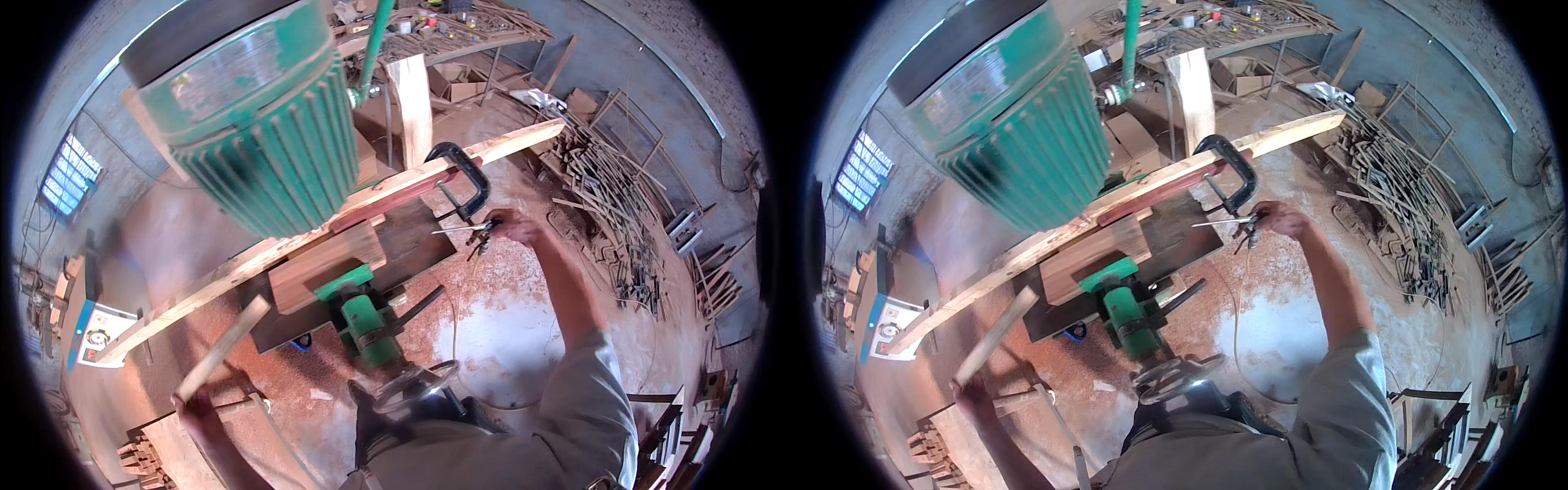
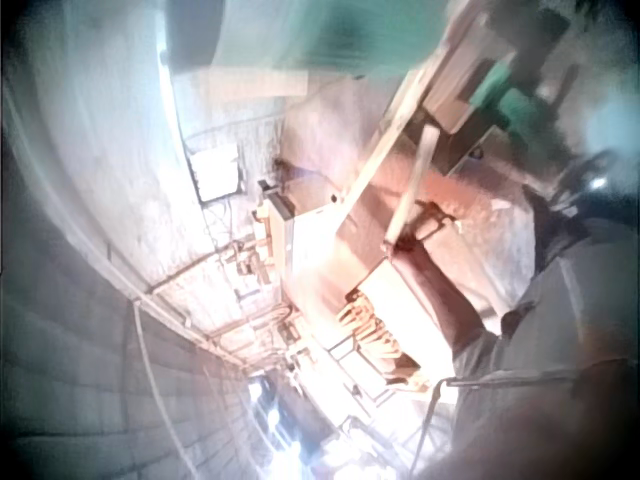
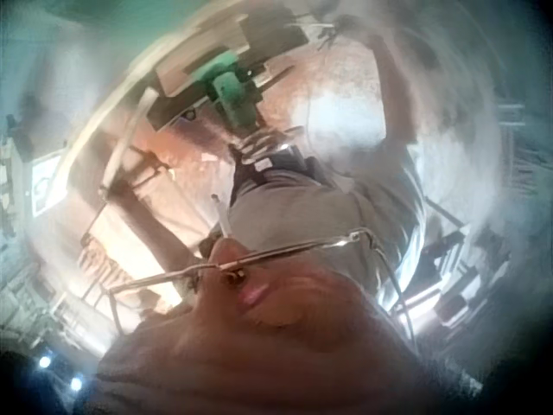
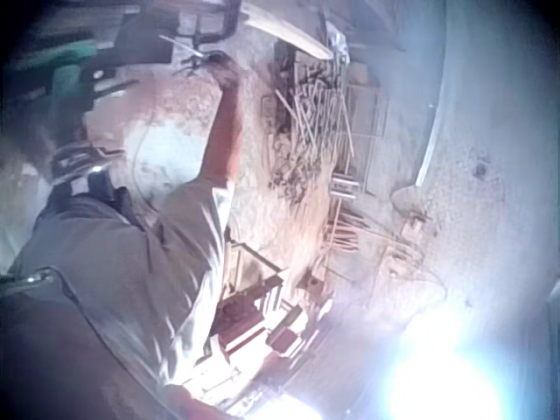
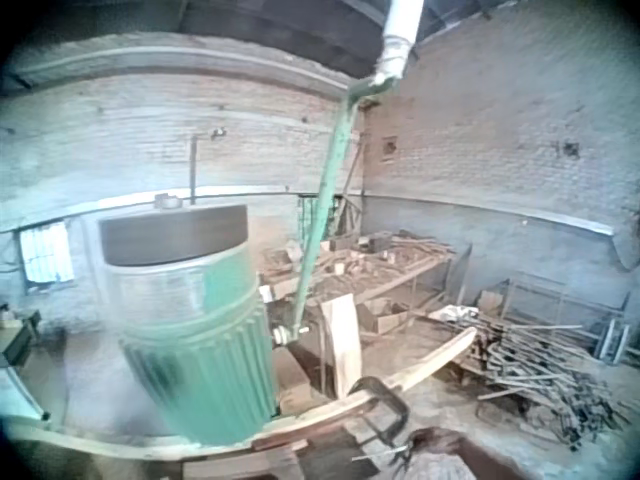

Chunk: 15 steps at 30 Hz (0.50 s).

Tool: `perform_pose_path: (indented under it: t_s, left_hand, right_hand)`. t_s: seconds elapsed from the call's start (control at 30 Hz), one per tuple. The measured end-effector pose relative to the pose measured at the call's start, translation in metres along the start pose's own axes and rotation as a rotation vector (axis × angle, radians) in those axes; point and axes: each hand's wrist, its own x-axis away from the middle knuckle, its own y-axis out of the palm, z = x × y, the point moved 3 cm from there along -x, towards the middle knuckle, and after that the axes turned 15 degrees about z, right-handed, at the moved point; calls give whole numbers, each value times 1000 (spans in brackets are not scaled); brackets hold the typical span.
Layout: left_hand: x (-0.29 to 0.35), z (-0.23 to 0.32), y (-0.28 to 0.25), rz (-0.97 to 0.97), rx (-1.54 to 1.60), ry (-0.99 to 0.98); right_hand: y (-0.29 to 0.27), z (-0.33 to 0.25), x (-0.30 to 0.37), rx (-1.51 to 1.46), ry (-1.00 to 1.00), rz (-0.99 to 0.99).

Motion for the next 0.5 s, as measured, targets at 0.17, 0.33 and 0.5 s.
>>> perform_pose_path:
  t_s: [0.17, 0.33, 0.5]
  left_hand:
    - [-51, -36, 57, -88, 18, -211]
    - [-61, -84, 146, -191, 81, -332]
    - [-116, -137, 128, -158, 49, -410]
  right_hand:
    - [4, -16, 9, 146, -27, 136]
    - [-1, -8, 27, 380, -203, 568]
    - [10, -47, 95, 58, 17, 593]
